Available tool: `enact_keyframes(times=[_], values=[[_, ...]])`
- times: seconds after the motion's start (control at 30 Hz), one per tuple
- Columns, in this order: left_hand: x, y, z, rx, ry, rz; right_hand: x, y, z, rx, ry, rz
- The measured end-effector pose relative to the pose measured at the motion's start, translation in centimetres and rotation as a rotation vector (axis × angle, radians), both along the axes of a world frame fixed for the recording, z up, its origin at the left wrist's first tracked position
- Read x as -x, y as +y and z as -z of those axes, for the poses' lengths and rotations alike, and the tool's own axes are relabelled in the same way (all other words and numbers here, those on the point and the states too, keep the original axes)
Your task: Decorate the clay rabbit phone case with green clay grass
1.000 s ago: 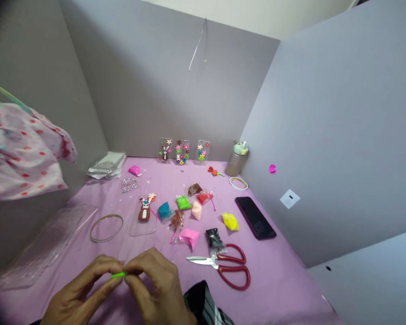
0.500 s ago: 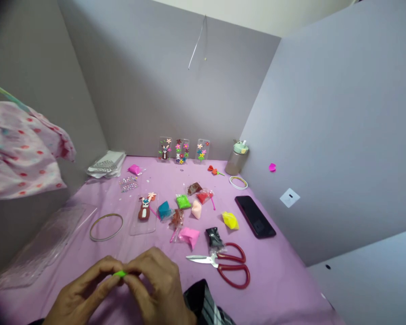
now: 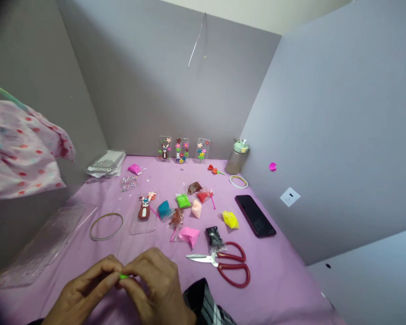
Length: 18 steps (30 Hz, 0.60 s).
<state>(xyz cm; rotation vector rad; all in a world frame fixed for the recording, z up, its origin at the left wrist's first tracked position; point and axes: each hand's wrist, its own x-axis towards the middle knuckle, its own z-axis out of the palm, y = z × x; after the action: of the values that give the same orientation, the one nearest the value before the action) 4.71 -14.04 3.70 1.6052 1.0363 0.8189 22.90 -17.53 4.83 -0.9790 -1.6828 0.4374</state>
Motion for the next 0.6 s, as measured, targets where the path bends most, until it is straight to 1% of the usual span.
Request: enact_keyframes(times=[0.17, 0.27, 0.43, 0.53, 0.6], values=[[0.2, 0.0, 0.0, -0.004, 0.027, 0.001, 0.1, 0.0, -0.2, -0.015, 0.011, 0.024], [0.3, 0.1, 0.4, -0.006, 0.044, 0.002, 0.2, 0.0, -0.3, -0.047, 0.023, 0.024], [0.7, 0.0, 1.4, -0.022, -0.005, -0.158, 0.2, 0.0, -0.5, -0.038, 0.042, 0.086], [0.6, -0.3, 1.2, -0.083, -0.044, -0.116, 0.2, 0.0, -0.5, -0.028, 0.037, 0.090], [0.5, -0.4, 0.9, -0.115, -0.054, -0.119, 0.2, 0.0, -0.4, -0.042, 0.031, 0.074]])
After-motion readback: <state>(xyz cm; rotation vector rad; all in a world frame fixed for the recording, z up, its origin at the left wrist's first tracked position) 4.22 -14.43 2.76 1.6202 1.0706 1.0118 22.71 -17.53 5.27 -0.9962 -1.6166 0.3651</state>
